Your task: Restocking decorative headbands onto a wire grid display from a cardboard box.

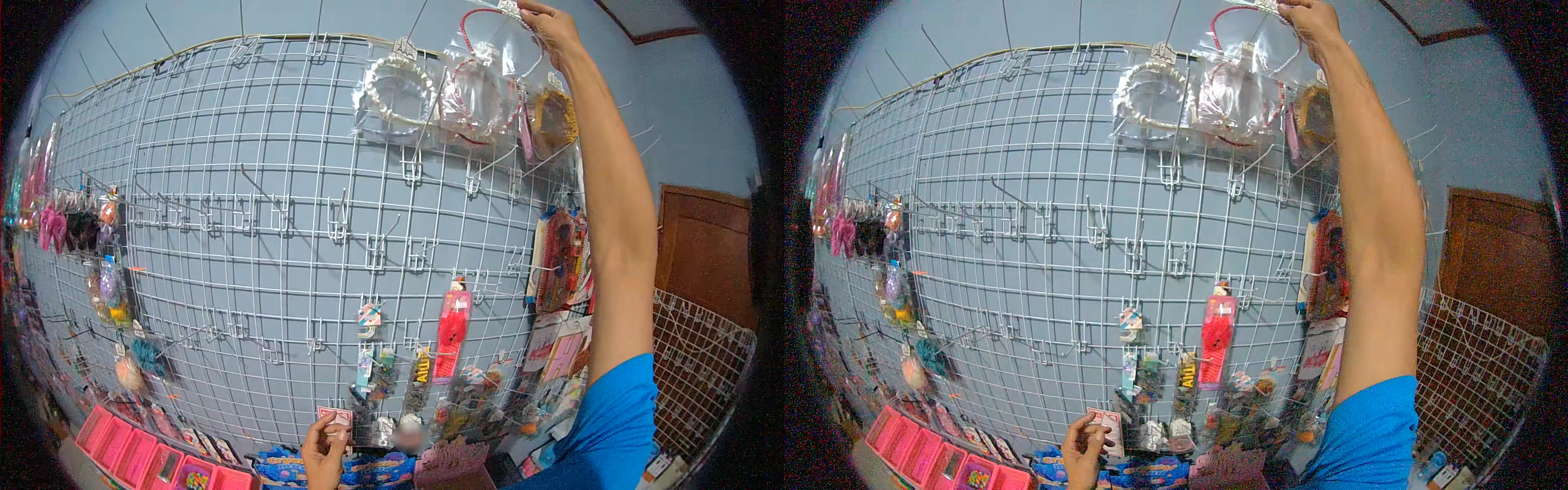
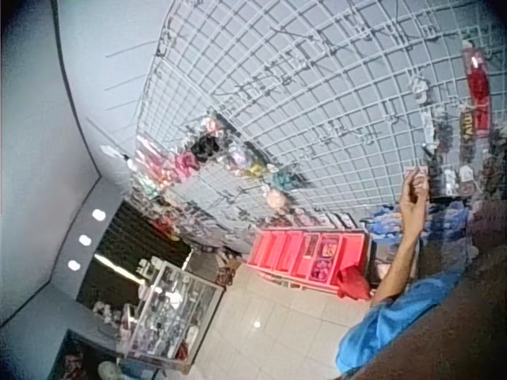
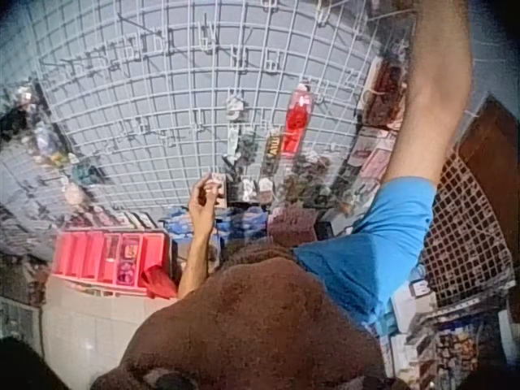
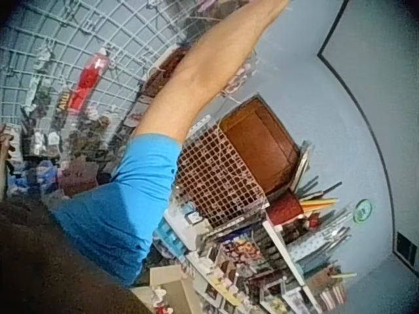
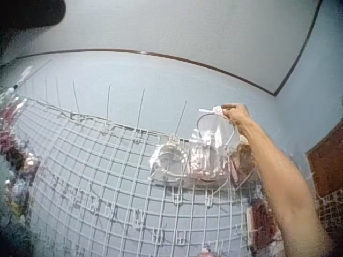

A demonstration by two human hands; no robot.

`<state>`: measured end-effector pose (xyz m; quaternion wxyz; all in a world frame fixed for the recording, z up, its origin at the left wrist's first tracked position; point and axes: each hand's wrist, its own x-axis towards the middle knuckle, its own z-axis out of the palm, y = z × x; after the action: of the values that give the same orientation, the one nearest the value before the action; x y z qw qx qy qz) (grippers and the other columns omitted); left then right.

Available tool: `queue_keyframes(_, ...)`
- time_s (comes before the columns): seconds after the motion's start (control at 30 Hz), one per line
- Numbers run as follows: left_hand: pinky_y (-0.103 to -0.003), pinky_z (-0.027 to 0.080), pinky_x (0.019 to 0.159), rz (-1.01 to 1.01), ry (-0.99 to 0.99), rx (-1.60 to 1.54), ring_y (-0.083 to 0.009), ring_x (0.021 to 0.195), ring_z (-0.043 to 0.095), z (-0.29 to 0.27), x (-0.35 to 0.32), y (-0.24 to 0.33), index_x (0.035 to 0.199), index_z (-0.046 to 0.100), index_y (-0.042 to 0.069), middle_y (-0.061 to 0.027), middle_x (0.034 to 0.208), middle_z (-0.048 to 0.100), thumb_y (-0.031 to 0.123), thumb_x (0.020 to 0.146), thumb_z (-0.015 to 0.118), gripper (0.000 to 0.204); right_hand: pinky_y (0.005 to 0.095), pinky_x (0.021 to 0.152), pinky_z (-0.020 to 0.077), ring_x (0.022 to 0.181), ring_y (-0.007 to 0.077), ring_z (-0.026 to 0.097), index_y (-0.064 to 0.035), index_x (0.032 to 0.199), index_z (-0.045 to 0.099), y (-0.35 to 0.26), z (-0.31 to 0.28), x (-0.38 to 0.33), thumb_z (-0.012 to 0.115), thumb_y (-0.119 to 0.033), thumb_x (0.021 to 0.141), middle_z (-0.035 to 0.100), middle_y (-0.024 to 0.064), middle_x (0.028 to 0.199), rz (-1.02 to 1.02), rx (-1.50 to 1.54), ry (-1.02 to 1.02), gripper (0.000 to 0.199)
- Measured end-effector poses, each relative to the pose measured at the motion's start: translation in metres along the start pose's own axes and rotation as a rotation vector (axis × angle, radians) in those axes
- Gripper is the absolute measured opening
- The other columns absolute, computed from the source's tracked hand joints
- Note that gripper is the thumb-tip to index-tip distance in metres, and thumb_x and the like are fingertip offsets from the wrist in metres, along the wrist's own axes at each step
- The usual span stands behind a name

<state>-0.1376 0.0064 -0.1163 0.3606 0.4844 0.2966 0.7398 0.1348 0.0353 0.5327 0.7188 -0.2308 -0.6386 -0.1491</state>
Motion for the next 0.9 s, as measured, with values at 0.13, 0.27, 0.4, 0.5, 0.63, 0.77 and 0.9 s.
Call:
queue_keyframes(0.13,-0.022,0.045,0.063,0.021,0.013,0.009,-0.0098,0.077,0.061,-0.003,-0.001,-0.003,0.128,0.054,0.005,-0.0024,0.099,0.064,0.023,0.092,0.063,0.041,0.0313,0.081,0.0503,0.096,0.0212,0.063,0.0007,0.117,0.063,0.002,0.001,0.001,0.062,-0.004,0.086,0.067,0.0146,0.111,-0.018,0.032,-0.022,0.031)
queue_keyframes(0.27,-0.021,0.044,0.061,-0.004,0.017,-0.033,-0.0092,0.076,0.06,-0.005,-0.002,-0.001,0.128,0.054,0.006,-0.0021,0.098,0.064,0.022,0.092,0.064,0.041,0.0313,0.082,0.0504,0.096,0.0213,0.063,0.0002,0.116,0.064,0.003,0.005,-0.003,0.061,-0.003,0.086,0.067,0.0139,0.11,0.004,-0.054,0.003,0.031)
queue_keyframes(0.4,-0.021,0.043,0.061,-0.006,0.014,-0.011,-0.0086,0.076,0.06,-0.008,-0.001,-0.014,0.128,0.054,0.006,-0.0022,0.096,0.064,0.021,0.092,0.064,0.04,0.0322,0.08,0.0503,0.094,0.0211,0.063,0.0001,0.117,0.063,0.021,0.006,0.011,0.061,-0.005,0.085,0.067,0.0133,0.109,-0.016,-0.038,-0.041,0.033)
queue_keyframes(0.5,-0.021,0.043,0.062,0.01,-0.001,-0.001,-0.0081,0.075,0.058,-0.006,-0.002,-0.011,0.126,0.056,0.006,-0.0022,0.094,0.063,0.019,0.092,0.064,0.038,0.0326,0.078,0.0504,0.091,0.0215,0.063,-0.0038,0.116,0.064,0.034,0.005,0.017,0.062,-0.005,0.08,0.068,0.0118,0.106,-0.006,-0.04,-0.072,0.036)
queue_keyframes(0.63,-0.021,0.045,0.065,-0.045,-0.024,-0.024,-0.0077,0.076,0.057,-0.004,-0.006,-0.003,0.125,0.057,0.006,-0.002,0.093,0.063,0.019,0.091,0.064,0.037,0.0245,0.071,0.0471,0.08,0.0111,0.062,-0.0111,0.112,0.068,0.066,0.001,0.026,0.07,-0.018,0.083,0.069,0.0038,0.09,0.013,-0.184,-0.127,0.03)
queue_keyframes(0.77,-0.022,0.046,0.066,-0.033,-0.07,0.002,-0.008,0.08,0.058,-0.006,-0.01,-0.009,0.128,0.056,0.007,-0.0027,0.094,0.064,0.019,0.091,0.064,0.039,0.0256,0.063,0.0429,0.072,0.0093,0.057,-0.012,0.112,0.067,0.073,0.023,0.01,0.073,-0.018,0.08,0.066,0.0009,0.083,-0.065,-0.23,-0.136,0.033)
queue_keyframes(0.9,-0.022,0.045,0.069,-0.252,-0.073,0.005,-0.0086,0.077,0.057,0.001,-0.012,-0.004,0.121,0.055,-0.003,-0.0049,0.092,0.063,0.011,0.089,0.065,0.036,0.0321,0.069,0.0468,0.077,0.0185,0.059,-0.0086,0.108,0.067,0.094,0.03,0.006,0.065,-0.013,0.08,0.067,0.008,0.088,-0.186,-0.418,-0.013,0.028)
